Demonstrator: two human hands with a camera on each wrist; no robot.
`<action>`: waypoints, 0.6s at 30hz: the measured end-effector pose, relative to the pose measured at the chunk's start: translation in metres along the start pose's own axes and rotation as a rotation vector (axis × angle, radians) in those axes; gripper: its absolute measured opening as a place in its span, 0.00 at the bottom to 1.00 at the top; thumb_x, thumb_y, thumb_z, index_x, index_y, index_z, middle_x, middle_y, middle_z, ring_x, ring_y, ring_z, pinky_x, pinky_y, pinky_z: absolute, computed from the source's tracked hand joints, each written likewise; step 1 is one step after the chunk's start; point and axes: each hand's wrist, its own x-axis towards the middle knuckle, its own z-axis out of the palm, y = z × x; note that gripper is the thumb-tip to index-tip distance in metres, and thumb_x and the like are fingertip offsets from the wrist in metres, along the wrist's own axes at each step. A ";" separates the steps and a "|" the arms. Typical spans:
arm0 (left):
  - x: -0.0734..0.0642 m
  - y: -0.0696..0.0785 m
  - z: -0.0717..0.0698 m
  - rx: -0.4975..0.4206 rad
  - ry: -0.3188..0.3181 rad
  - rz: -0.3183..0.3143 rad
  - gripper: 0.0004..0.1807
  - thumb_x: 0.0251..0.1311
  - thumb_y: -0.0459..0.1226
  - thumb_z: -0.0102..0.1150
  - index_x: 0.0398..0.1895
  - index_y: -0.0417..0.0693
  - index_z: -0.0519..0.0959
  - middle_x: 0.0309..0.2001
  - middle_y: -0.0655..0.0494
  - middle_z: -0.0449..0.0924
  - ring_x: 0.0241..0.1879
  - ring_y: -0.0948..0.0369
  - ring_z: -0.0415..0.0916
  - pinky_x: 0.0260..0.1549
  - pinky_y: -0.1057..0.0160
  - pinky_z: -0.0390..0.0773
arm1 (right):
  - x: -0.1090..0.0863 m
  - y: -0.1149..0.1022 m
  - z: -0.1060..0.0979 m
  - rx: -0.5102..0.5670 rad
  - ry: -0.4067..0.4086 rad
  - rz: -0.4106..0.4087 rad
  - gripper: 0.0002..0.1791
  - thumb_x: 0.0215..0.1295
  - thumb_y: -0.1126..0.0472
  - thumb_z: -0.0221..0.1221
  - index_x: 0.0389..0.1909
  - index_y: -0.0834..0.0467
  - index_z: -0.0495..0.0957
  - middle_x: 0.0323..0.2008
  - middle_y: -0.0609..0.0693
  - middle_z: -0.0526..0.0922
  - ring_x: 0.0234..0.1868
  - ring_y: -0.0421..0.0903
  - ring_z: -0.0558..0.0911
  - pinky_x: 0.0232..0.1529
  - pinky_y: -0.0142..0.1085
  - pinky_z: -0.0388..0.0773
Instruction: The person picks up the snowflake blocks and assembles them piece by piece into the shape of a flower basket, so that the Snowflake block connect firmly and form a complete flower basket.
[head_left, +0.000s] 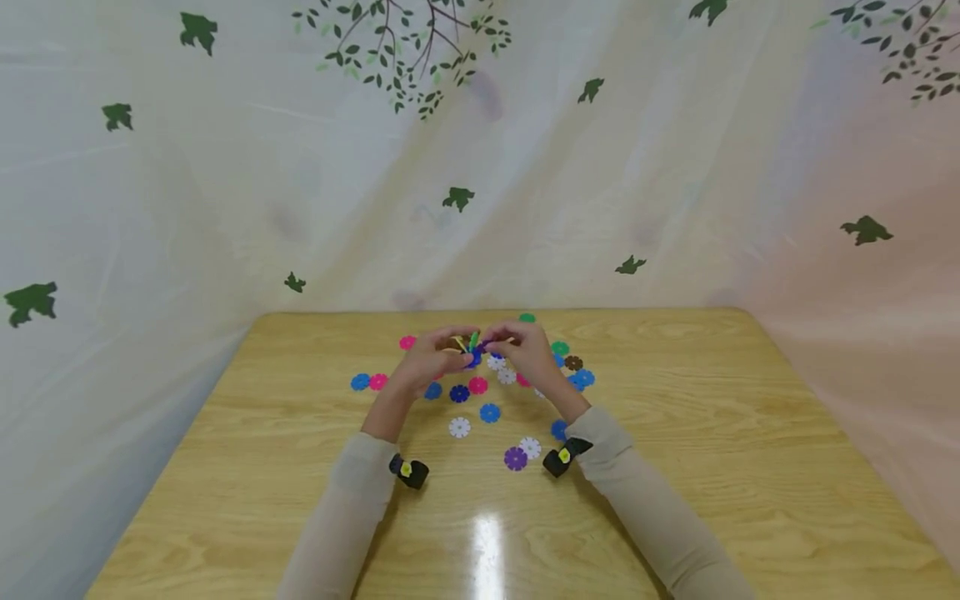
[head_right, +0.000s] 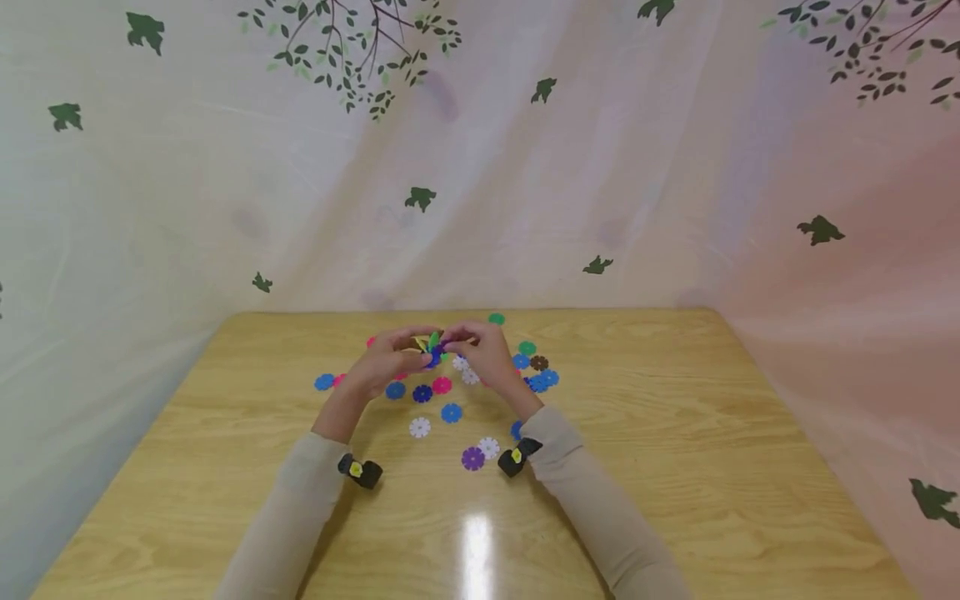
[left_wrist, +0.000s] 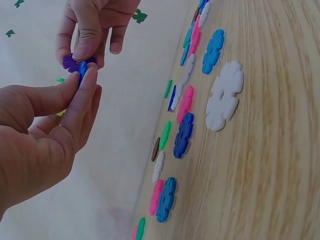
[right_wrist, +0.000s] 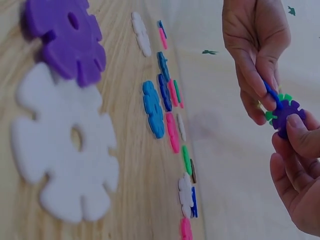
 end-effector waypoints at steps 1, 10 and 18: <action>0.001 0.000 0.000 0.000 0.000 0.005 0.27 0.68 0.23 0.55 0.70 0.40 0.72 0.51 0.42 0.73 0.43 0.59 0.81 0.63 0.41 0.75 | 0.000 0.001 0.001 0.000 0.015 -0.009 0.04 0.64 0.73 0.65 0.38 0.69 0.85 0.37 0.64 0.88 0.37 0.46 0.88 0.39 0.28 0.84; 0.001 -0.001 0.006 -0.059 0.040 0.032 0.26 0.66 0.21 0.56 0.68 0.38 0.74 0.49 0.44 0.75 0.42 0.59 0.82 0.60 0.40 0.77 | -0.011 -0.043 0.001 -0.036 0.090 -0.041 0.03 0.61 0.80 0.63 0.34 0.73 0.83 0.34 0.68 0.86 0.34 0.56 0.85 0.37 0.40 0.87; 0.001 0.001 0.010 -0.086 0.086 0.039 0.25 0.63 0.19 0.57 0.65 0.36 0.77 0.44 0.46 0.77 0.38 0.60 0.83 0.58 0.38 0.77 | -0.008 -0.029 0.009 -0.066 0.138 -0.050 0.03 0.61 0.80 0.62 0.31 0.73 0.84 0.36 0.67 0.85 0.39 0.62 0.85 0.36 0.33 0.83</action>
